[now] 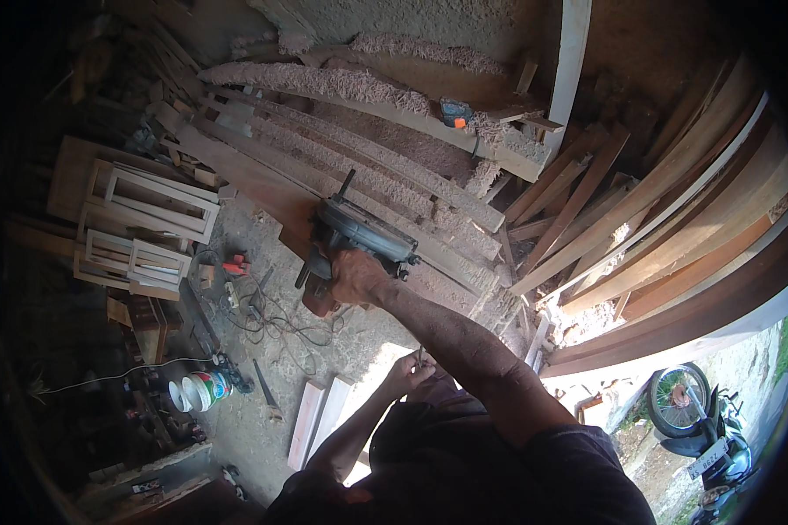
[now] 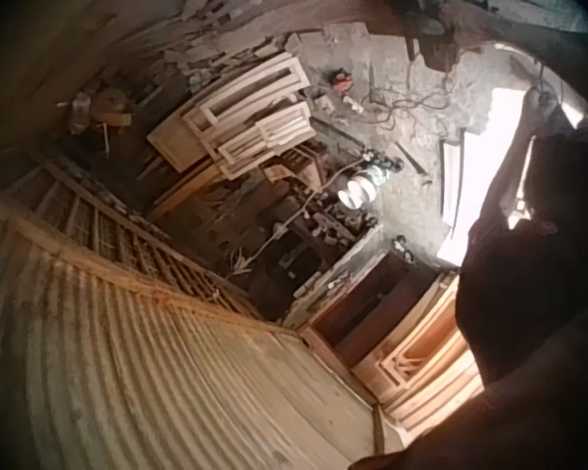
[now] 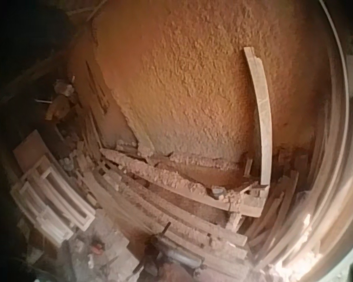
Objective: The person positions a long wooden plank on a workbench, then uses a circular saw to cut it into shorter pieces. After cutting, the person uses a hand planer to smooth the plank's surface.
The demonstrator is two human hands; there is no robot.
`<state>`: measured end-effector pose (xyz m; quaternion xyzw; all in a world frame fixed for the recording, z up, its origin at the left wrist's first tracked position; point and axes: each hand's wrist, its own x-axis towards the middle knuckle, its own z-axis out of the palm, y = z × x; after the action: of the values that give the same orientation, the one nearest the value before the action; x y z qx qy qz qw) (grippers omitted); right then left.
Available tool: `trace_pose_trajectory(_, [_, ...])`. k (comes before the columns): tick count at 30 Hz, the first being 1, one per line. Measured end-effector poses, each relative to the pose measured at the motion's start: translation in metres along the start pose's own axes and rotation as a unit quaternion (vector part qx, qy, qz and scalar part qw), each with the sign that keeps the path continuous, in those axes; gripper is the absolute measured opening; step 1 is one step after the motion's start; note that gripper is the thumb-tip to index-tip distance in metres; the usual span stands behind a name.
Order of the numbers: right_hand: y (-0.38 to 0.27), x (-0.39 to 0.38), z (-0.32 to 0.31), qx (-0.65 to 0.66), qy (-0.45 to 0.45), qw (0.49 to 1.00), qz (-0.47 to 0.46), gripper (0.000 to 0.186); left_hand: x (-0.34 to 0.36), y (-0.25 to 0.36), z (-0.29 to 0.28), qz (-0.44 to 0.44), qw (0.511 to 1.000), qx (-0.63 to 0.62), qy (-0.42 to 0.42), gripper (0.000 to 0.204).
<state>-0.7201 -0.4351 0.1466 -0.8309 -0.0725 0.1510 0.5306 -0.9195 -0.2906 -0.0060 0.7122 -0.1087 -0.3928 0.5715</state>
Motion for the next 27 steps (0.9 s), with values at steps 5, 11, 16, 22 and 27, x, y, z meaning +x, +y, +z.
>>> trace_pose_trajectory(5, [-0.005, 0.021, 0.005, -0.006, 0.006, 1.000, -0.012, 0.071, 0.004, -0.002, 0.000, 0.013, 0.993, 0.017, 0.113, 0.009])
trace_pose_trajectory(11, [-0.012, 0.041, 0.005, -0.044, -0.006, 0.999, -0.017, 0.067, 0.005, -0.013, -0.025, -0.006, 0.949, 0.164, 0.270, 0.005])
trace_pose_trajectory(16, [-0.012, 0.061, 0.011, -0.032, -0.018, 0.999, -0.013, 0.063, 0.001, -0.034, -0.071, 0.098, 0.856, 0.295, 0.413, 0.014])
trace_pose_trajectory(22, [-0.011, 0.086, 0.023, 0.008, 0.010, 1.000, -0.021, 0.062, 0.003, -0.046, -0.124, 0.038, 0.783, 0.398, 0.476, 0.012])
trace_pose_trajectory(27, [-0.012, 0.110, 0.030, -0.001, 0.013, 1.000, -0.025, 0.063, 0.008, -0.042, -0.160, 0.015, 0.771, 0.415, 0.482, 0.016])
